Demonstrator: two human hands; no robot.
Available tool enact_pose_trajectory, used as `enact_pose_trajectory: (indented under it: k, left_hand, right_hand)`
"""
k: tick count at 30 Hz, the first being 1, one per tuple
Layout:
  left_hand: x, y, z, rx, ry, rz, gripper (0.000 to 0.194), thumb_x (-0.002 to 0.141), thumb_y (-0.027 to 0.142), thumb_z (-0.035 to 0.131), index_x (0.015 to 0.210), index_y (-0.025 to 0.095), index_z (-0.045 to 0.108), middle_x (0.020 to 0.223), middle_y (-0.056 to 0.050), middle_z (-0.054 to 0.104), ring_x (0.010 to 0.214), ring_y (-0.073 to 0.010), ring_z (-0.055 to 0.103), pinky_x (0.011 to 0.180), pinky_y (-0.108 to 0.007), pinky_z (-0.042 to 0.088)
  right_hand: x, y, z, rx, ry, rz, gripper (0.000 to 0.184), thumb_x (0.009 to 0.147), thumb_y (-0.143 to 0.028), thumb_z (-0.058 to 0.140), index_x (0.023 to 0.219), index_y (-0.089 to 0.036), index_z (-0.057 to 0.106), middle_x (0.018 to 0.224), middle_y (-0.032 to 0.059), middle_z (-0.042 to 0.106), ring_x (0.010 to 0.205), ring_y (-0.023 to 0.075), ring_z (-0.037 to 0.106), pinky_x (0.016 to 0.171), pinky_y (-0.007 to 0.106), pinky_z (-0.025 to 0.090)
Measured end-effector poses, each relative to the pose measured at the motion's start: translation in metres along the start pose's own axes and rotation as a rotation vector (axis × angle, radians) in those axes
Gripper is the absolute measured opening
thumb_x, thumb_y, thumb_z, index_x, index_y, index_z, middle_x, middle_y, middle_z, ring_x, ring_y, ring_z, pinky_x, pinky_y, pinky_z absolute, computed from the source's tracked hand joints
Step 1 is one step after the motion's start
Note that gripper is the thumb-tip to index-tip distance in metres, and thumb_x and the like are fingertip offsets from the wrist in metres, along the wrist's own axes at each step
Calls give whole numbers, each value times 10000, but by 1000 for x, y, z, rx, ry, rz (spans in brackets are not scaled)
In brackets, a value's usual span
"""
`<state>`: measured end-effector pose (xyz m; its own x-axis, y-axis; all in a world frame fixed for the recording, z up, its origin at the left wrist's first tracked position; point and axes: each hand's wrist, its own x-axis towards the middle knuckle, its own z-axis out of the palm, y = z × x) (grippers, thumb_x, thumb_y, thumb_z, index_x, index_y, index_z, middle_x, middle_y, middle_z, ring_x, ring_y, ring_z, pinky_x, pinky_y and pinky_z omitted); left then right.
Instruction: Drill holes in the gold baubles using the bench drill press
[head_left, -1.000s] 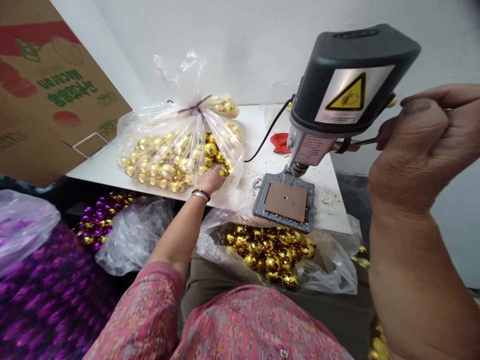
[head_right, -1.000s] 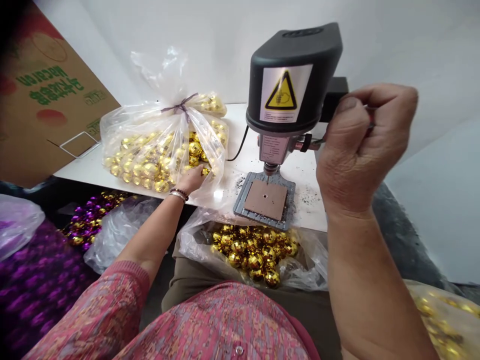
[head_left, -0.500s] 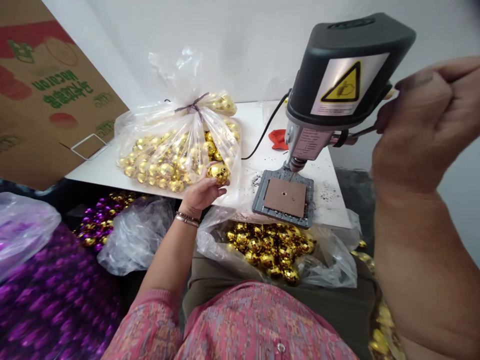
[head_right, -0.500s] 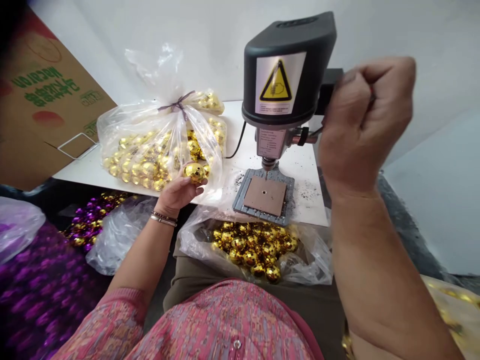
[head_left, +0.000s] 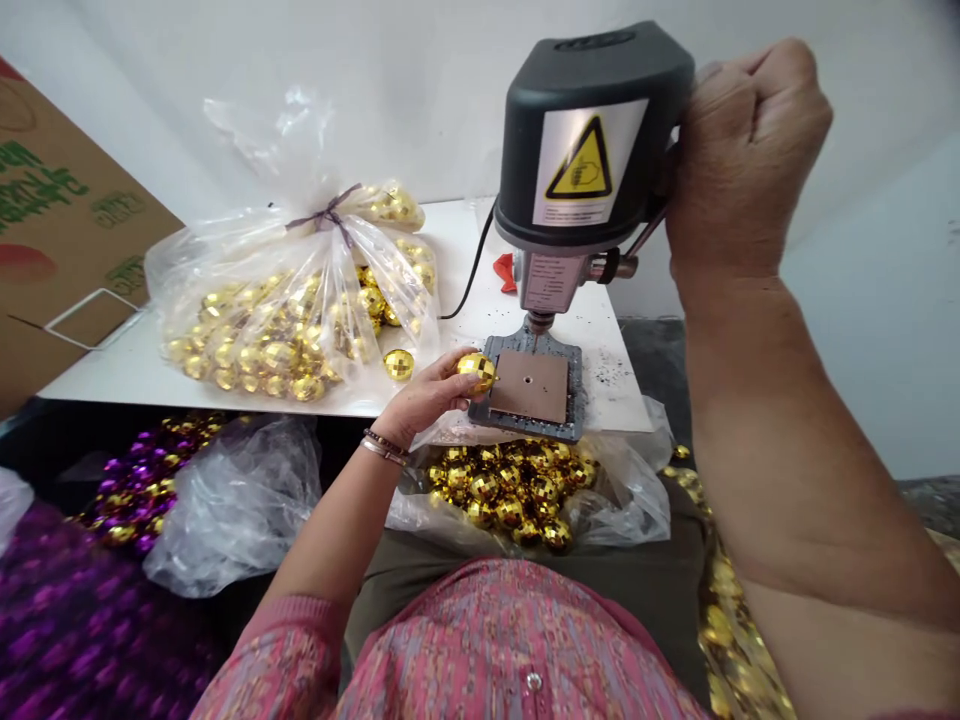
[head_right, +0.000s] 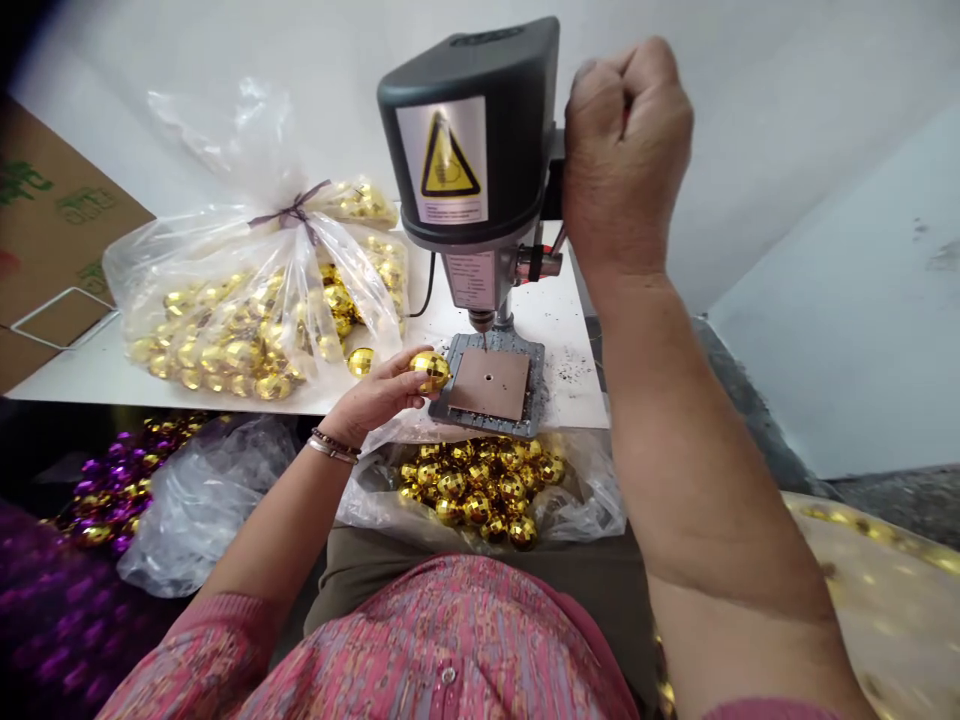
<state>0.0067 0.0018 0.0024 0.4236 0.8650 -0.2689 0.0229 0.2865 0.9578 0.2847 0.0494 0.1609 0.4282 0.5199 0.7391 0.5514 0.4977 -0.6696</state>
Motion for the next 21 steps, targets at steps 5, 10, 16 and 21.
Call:
enact_pose_trajectory:
  k: [5,10,16,21]
  left_hand:
    - [22,6,28,273,4,18,380,779,383,761,1073,148,704,812,-28,678,698,-116,600,595,-235,416]
    - [39,9,43,496,41,34,313,772,348,746,1002,142,694,766,-9,662,665,-122,572,626,-259,442]
    - [43,15,53,789,97,100,378,748,346,777,1068,152,720,929,-34,729,820,-171,623,723,-275,478]
    - [45,16,65,870,106,122,553,743,287,791,1270,156,682,1053,-58,741,899,-194,649,834,-304,515]
  right_hand:
    - [-1,-10,3,-12,-29,104,353,997,-106,432,704,-214,269,709,-40,383,656,27,343,699,192,382]
    - [-4,-18,1,-33,-84,113,352,1018,-84,361,706,-207,256,704,-40,336,657,32,312,726,192,371]
    - [-3,-21,1,-41,-79,135,352,1031,-135,377,714,-215,248,696,-53,319,647,26,277,687,187,346]
    - [-4,-23,1,-50,-77,168,353,1039,-149,359,712,-210,242,702,-61,346,647,5,279,712,182,330]
